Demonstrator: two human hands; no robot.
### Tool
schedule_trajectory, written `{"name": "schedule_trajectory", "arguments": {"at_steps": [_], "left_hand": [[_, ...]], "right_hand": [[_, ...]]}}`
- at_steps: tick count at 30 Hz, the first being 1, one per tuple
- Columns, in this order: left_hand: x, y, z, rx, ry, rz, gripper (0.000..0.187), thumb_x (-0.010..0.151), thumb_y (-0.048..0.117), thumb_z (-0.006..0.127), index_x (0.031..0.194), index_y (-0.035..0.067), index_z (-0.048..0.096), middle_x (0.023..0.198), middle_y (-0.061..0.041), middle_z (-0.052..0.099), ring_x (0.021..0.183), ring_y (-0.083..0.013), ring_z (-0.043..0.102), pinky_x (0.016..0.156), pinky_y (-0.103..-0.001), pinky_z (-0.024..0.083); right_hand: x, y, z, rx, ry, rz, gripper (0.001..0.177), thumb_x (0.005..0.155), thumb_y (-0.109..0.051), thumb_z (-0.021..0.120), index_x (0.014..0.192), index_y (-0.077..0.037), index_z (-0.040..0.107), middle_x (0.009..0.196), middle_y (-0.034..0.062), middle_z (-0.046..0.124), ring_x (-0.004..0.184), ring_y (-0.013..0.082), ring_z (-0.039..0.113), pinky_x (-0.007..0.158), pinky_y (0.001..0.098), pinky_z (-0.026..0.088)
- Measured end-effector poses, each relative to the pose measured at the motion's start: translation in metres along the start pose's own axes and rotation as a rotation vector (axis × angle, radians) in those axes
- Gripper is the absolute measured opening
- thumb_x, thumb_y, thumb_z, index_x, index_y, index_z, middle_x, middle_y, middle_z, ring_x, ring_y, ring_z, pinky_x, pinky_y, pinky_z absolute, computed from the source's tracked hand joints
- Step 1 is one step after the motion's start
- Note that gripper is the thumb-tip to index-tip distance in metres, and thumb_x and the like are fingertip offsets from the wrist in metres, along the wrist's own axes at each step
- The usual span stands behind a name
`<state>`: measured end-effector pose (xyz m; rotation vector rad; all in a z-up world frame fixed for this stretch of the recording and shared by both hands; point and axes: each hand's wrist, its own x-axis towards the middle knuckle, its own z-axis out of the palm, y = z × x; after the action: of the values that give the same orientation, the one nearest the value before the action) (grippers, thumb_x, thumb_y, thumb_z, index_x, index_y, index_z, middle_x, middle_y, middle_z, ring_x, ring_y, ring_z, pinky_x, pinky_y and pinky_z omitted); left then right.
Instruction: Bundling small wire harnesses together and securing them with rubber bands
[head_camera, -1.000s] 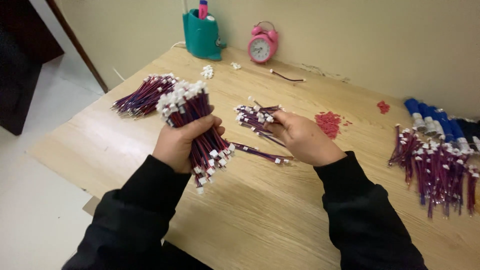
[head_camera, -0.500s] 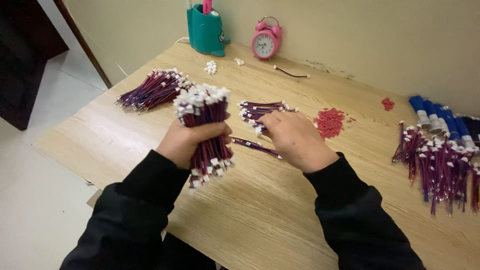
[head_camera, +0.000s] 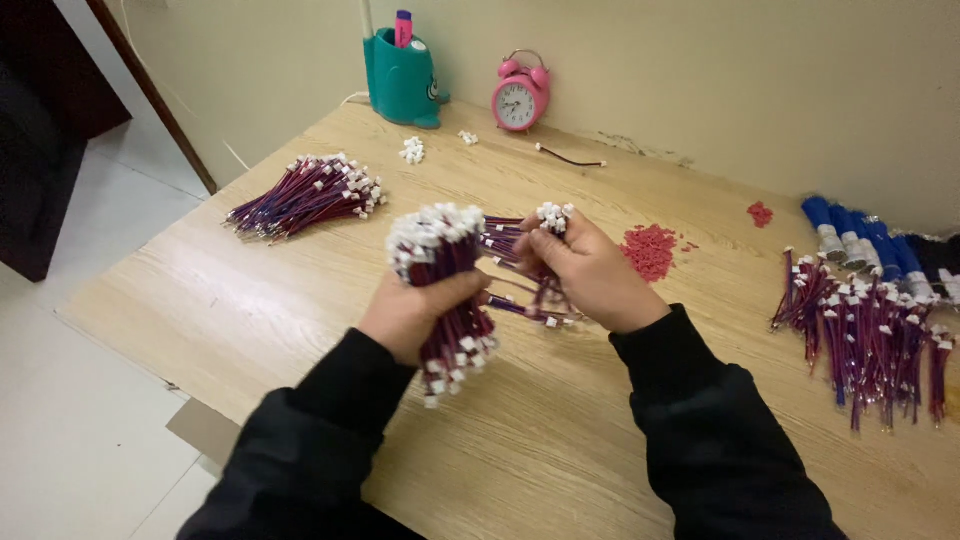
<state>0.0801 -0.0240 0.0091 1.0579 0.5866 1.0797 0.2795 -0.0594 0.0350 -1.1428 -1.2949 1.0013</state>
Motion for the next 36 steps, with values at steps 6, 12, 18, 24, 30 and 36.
{"name": "schedule_trajectory", "arguments": {"at_steps": [6, 12, 18, 24, 30, 36], "left_hand": [[-0.002, -0.018, 0.041, 0.142, 0.075, 0.170, 0.038, 0.069, 0.003, 0.085, 0.104, 0.000, 0.071, 0.092, -0.014, 0.072, 0.086, -0.0216, 0.067, 0.081, -0.040, 0.057], [0.003, -0.034, 0.039, 0.142, 0.044, 0.239, 0.040, 0.066, 0.004, 0.088, 0.102, 0.004, 0.071, 0.093, -0.011, 0.072, 0.086, -0.0180, 0.066, 0.081, -0.038, 0.056], [0.006, -0.021, 0.016, 0.045, -0.034, 0.264, 0.037, 0.065, 0.001, 0.087, 0.098, 0.004, 0.072, 0.088, -0.011, 0.072, 0.081, -0.0179, 0.067, 0.079, -0.036, 0.057], [-0.010, 0.002, -0.018, -0.248, -0.017, 0.233, 0.025, 0.074, -0.003, 0.074, 0.097, -0.007, 0.064, 0.078, -0.023, 0.068, 0.072, -0.0340, 0.072, 0.074, -0.044, 0.059], [-0.016, -0.010, -0.035, -0.388, -0.196, 0.210, 0.029, 0.077, -0.005, 0.067, 0.105, -0.007, 0.058, 0.085, -0.024, 0.066, 0.085, -0.0389, 0.071, 0.083, -0.050, 0.057], [-0.013, -0.013, -0.041, -0.344, -0.258, 0.256, 0.035, 0.072, -0.006, 0.069, 0.106, -0.009, 0.059, 0.083, -0.026, 0.066, 0.085, -0.0391, 0.070, 0.085, -0.049, 0.055]], "right_hand": [[-0.003, 0.011, 0.016, -0.795, -0.075, -0.421, 0.027, 0.102, -0.012, 0.047, 0.123, 0.000, 0.059, 0.113, 0.0215, 0.057, 0.117, 0.0347, 0.055, 0.106, 0.0442, 0.041], [-0.002, 0.058, 0.011, -0.066, 0.119, -0.109, 0.033, 0.101, -0.018, 0.049, 0.132, -0.006, 0.050, 0.125, 0.0128, 0.056, 0.117, 0.0197, 0.048, 0.111, 0.0417, 0.032], [-0.019, -0.032, 0.053, 0.004, -0.306, -0.041, 0.047, 0.097, -0.020, 0.052, 0.138, -0.001, 0.039, 0.116, 0.0224, 0.063, 0.111, 0.0283, 0.059, 0.104, 0.0476, 0.041], [-0.011, -0.049, 0.017, -0.840, 0.017, 0.224, 0.048, 0.093, -0.050, 0.051, 0.122, -0.014, 0.062, 0.112, 0.0169, 0.069, 0.111, 0.0330, 0.064, 0.094, 0.0453, 0.049], [-0.019, -0.015, 0.047, -0.278, -0.349, 0.630, 0.067, 0.091, -0.061, 0.044, 0.088, 0.004, 0.065, 0.073, 0.0250, 0.071, 0.060, 0.0278, 0.071, 0.052, 0.0330, 0.058], [-0.014, 0.017, 0.087, 0.651, -0.102, 0.642, 0.025, 0.086, -0.019, 0.072, 0.102, 0.001, 0.070, 0.094, 0.0181, 0.072, 0.083, 0.0298, 0.071, 0.071, 0.0468, 0.059]]}}
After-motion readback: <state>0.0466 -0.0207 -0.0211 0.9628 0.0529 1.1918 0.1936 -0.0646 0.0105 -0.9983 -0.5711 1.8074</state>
